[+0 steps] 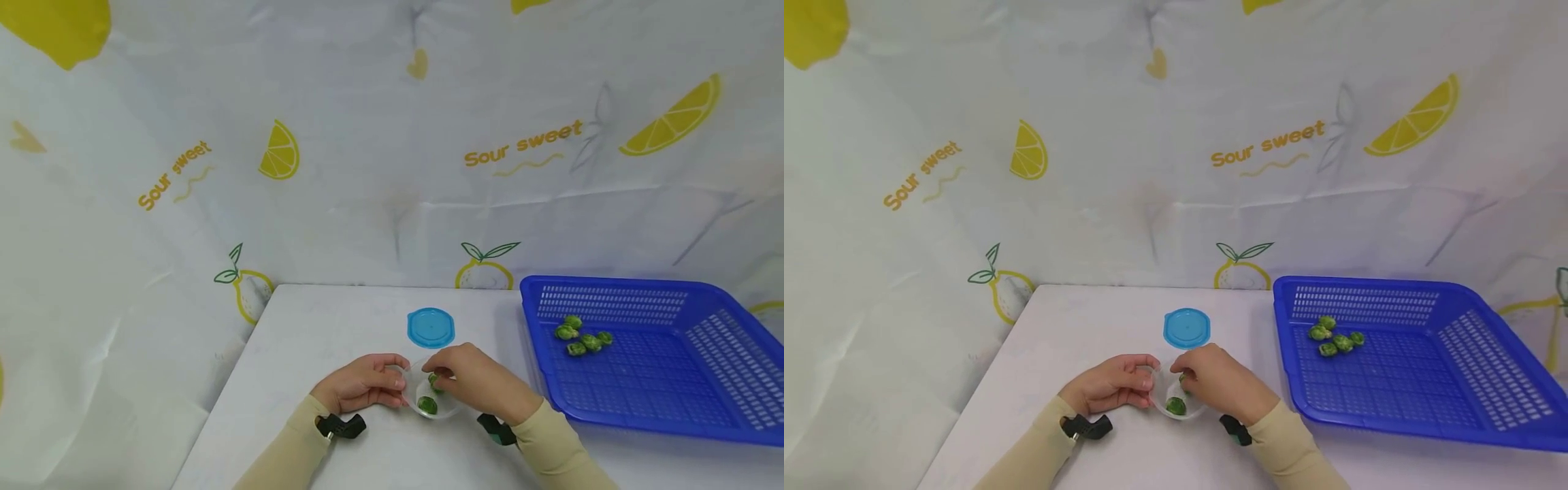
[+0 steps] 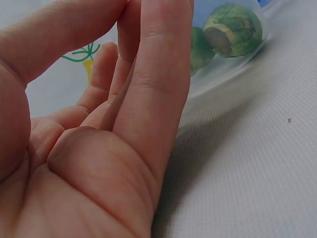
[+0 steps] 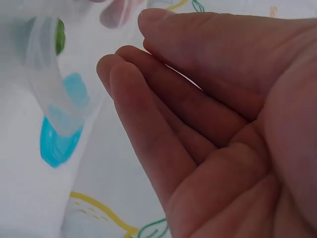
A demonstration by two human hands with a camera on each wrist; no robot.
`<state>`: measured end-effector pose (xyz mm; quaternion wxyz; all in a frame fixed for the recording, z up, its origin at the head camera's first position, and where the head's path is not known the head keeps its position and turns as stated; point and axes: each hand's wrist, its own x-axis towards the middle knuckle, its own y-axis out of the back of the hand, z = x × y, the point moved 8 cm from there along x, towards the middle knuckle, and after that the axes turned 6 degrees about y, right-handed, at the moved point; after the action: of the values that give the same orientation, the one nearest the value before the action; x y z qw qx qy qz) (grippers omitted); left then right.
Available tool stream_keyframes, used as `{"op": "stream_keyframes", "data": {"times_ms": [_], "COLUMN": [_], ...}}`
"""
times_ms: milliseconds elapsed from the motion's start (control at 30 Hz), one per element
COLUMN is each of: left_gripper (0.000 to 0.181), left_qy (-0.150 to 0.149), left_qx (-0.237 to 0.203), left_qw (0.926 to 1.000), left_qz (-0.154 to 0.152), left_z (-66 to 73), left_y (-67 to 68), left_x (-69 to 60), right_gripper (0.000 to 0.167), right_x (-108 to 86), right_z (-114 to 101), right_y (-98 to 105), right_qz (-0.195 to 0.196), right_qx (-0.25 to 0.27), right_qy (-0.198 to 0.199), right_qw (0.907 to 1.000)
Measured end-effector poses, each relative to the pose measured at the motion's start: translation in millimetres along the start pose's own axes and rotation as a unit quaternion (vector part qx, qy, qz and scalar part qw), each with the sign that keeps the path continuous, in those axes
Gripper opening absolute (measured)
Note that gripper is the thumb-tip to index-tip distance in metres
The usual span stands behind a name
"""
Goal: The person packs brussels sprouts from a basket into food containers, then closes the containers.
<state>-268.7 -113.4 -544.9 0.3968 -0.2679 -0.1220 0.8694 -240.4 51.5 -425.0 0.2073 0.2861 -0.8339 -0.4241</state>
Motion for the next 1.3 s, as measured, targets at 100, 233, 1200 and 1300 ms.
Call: {"op": "stream_keyframes", "data": {"times_ms": [100,233,1200,1300], "left_gripper": [0.038,0.040,0.028,0.027], "left_qy": [0.003,0.002,-0.007,-0.008], "left_qx": [-0.001,0.000,-0.005,-0.002], "left_qw": [1.0000,0.9998,0.9997,0.9995], "left_qz": [0.004,0.021,-0.024,-0.029], "left_z": [-0.7,-2.0,-3.6,-1.3], "left_y": [2.2,9.1,0.3,-1.3], "left_x": [-0.2,-5.8,-5.2,-1.3], "right_gripper": [0.022,0.023,0.030,0.032], "right_x": [-5.9,-15.0,-136.9,-142.2], "right_z": [-5.0,-8.0,218.4,217.0], "right_y": [13.9,38.7,162.5,163.9], "right_qz": [-0.002,-0.009,-0.035,-0.034], "right_qx": [-0.008,-0.028,-0.041,-0.037], "right_qy": [-0.006,-0.018,-0.214,-0.217], "right_qw": [0.9999,0.9994,0.9754,0.9748]}}
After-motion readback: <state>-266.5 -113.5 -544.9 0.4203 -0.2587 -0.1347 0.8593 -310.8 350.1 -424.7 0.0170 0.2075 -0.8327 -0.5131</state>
